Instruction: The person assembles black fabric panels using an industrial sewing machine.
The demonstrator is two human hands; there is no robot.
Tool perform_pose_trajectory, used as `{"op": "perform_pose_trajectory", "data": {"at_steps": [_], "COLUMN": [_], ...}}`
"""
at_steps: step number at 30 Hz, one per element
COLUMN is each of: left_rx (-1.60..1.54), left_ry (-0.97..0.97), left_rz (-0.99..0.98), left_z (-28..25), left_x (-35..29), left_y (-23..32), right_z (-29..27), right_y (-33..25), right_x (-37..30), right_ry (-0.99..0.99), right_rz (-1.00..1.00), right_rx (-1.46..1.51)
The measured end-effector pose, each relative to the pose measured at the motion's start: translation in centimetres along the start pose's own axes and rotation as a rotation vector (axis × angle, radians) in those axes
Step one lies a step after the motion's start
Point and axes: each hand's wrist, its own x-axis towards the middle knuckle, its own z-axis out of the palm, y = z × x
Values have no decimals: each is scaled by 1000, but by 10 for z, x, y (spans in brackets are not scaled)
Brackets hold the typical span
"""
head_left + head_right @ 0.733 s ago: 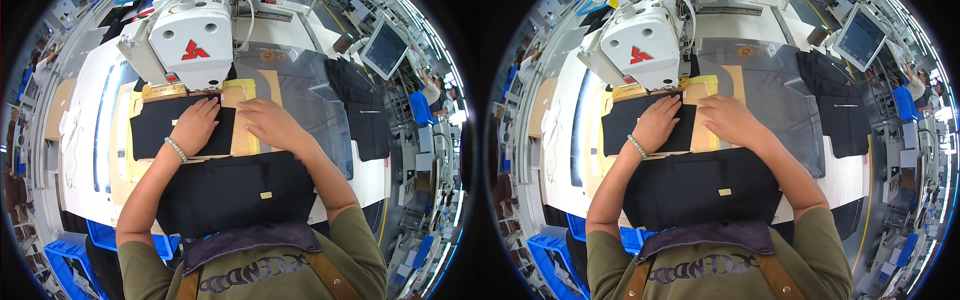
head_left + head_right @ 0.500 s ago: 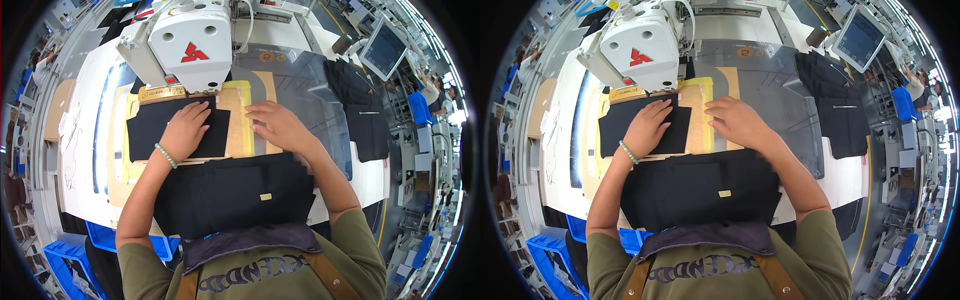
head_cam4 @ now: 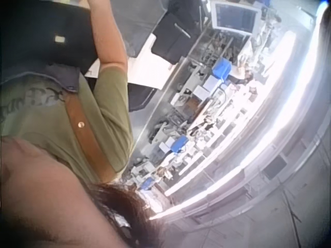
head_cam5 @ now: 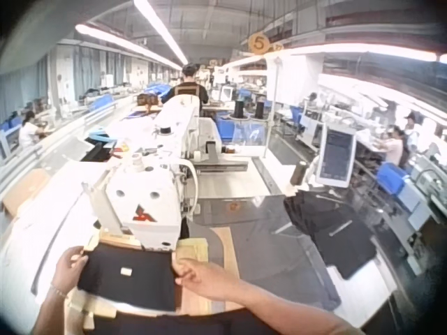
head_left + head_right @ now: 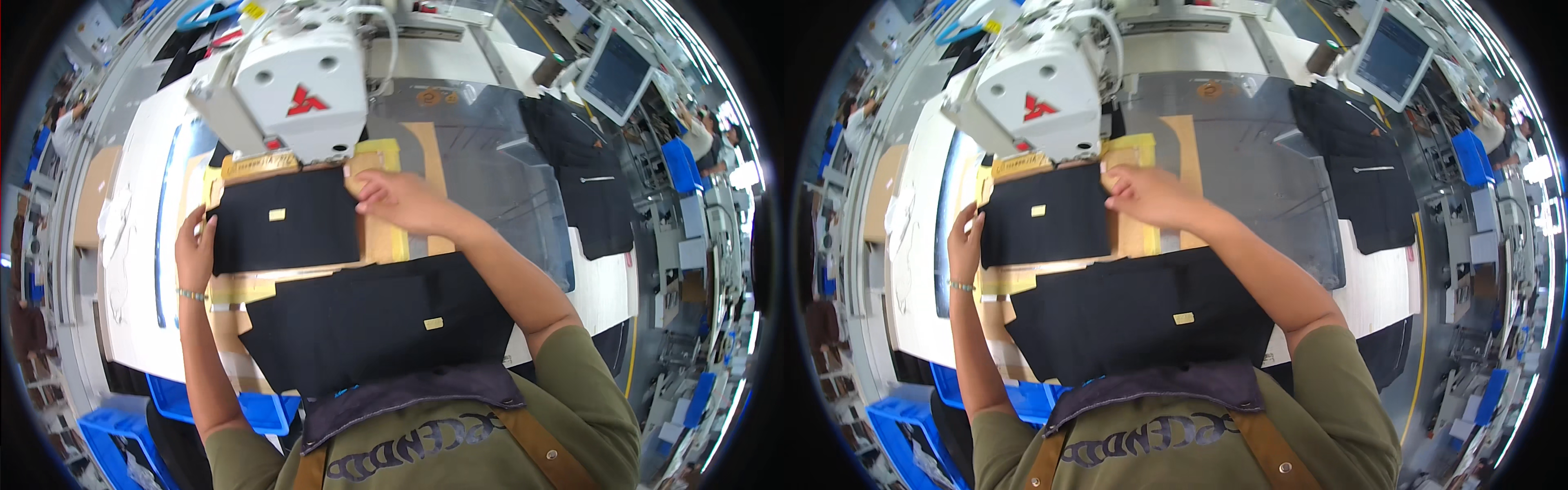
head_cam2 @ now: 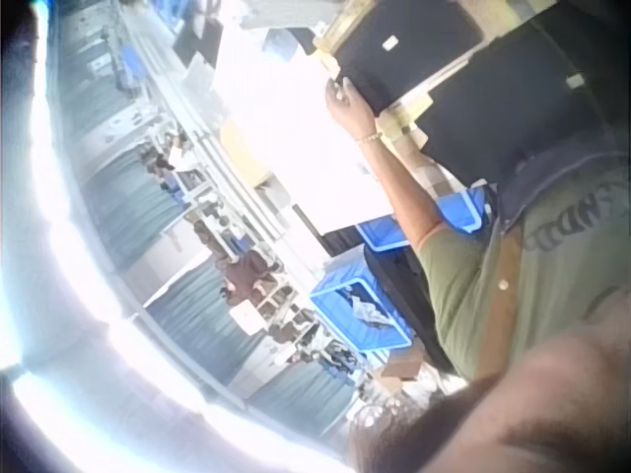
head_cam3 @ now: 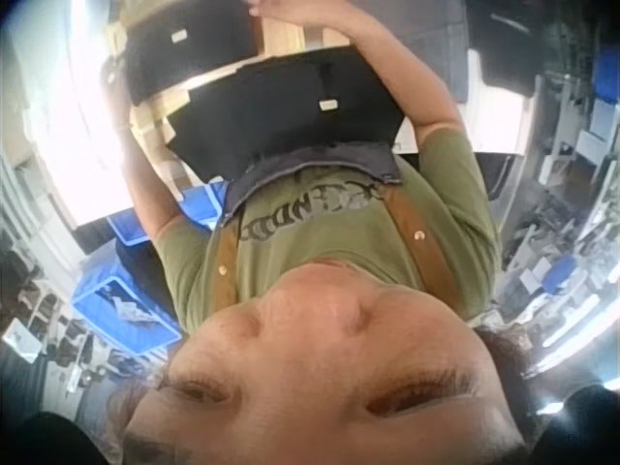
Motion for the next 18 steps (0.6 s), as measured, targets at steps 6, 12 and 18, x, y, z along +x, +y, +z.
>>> {"op": "perform_pose_trajectory", "data": {"at_steps": [6,12,18], "left_rx": [-90,-459,-842], "left_ry": [-43,-135,-325], "left_rz": [-39,-149,-228], "left_z": [-2,2,27], "left_x": [0,-16,-22], "left_y": [-45,8,37], "right_z": [45,13,-12], "right_y": [-16,-41,-9], "right_x": [-7,-42,-71], "right_ry": [-450,-308,-63], "right_rz": [-2,135,124], "right_rx": [761,1022,962]}}
